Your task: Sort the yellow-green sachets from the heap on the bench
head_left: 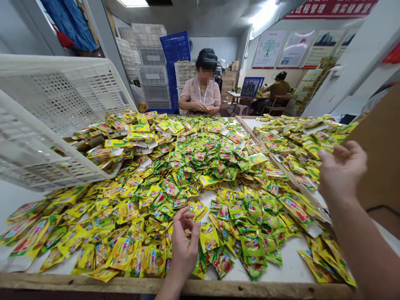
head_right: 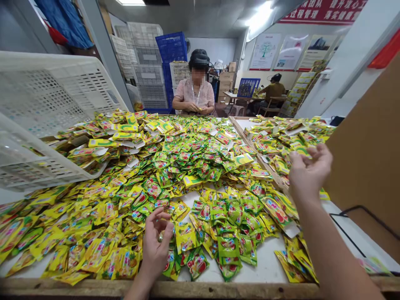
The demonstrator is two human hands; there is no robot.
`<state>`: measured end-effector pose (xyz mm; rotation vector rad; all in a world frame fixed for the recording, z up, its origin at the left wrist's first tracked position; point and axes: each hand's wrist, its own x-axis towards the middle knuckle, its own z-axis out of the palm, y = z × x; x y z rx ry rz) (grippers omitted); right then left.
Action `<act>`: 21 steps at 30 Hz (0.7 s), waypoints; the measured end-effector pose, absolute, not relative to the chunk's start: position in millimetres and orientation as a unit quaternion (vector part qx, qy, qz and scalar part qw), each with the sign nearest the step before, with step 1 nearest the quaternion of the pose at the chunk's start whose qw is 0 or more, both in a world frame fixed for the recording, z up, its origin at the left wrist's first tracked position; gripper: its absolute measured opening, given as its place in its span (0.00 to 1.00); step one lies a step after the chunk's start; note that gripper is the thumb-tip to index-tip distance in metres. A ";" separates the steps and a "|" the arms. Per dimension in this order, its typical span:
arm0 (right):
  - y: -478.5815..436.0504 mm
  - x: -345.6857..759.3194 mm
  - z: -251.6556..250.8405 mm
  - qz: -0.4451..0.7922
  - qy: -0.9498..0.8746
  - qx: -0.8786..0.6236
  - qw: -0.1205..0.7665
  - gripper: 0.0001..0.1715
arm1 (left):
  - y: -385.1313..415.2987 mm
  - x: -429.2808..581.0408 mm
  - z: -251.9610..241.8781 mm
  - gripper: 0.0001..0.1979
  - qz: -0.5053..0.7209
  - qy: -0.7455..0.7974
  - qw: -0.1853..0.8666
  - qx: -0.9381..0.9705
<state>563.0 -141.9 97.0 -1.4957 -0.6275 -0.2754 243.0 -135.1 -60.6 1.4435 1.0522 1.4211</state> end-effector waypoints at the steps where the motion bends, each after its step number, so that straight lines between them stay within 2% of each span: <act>1: -138.2 557.6 89.9 -0.125 -0.336 -0.678 0.642 0.31 | -134.9 243.0 -61.2 0.18 0.565 0.422 0.412 0.577; 4: -123.8 518.1 48.1 -0.023 -0.536 -0.723 0.436 0.16 | -134.3 241.3 -64.1 0.16 0.545 0.428 0.399 0.601; 5: -117.8 501.4 32.2 0.019 -0.598 -0.742 0.303 0.15 | -134.1 240.1 -65.3 0.15 0.535 0.427 0.394 0.613; 8: -98.9 458.4 -5.1 0.066 -0.641 -0.750 0.152 0.11 | -133.8 236.0 -69.0 0.12 0.511 0.422 0.377 0.647; 14: -75.4 438.4 -24.4 0.084 -0.616 -0.779 0.085 0.08 | -127.8 240.0 -56.6 0.09 0.467 0.418 0.324 0.708; 17: -73.4 447.6 -22.2 0.096 -0.616 -0.775 0.105 0.05 | -114.3 253.9 -37.2 0.11 0.316 0.398 0.266 0.819; 19: -76.4 455.7 -18.1 0.105 -0.619 -0.766 0.138 0.11 | -100.8 267.5 -27.2 0.14 0.191 0.388 0.216 0.875; 21: -83.3 464.2 -12.1 0.113 -0.616 -0.757 0.187 0.15 | -85.5 283.4 -23.9 0.17 0.119 0.380 0.197 0.896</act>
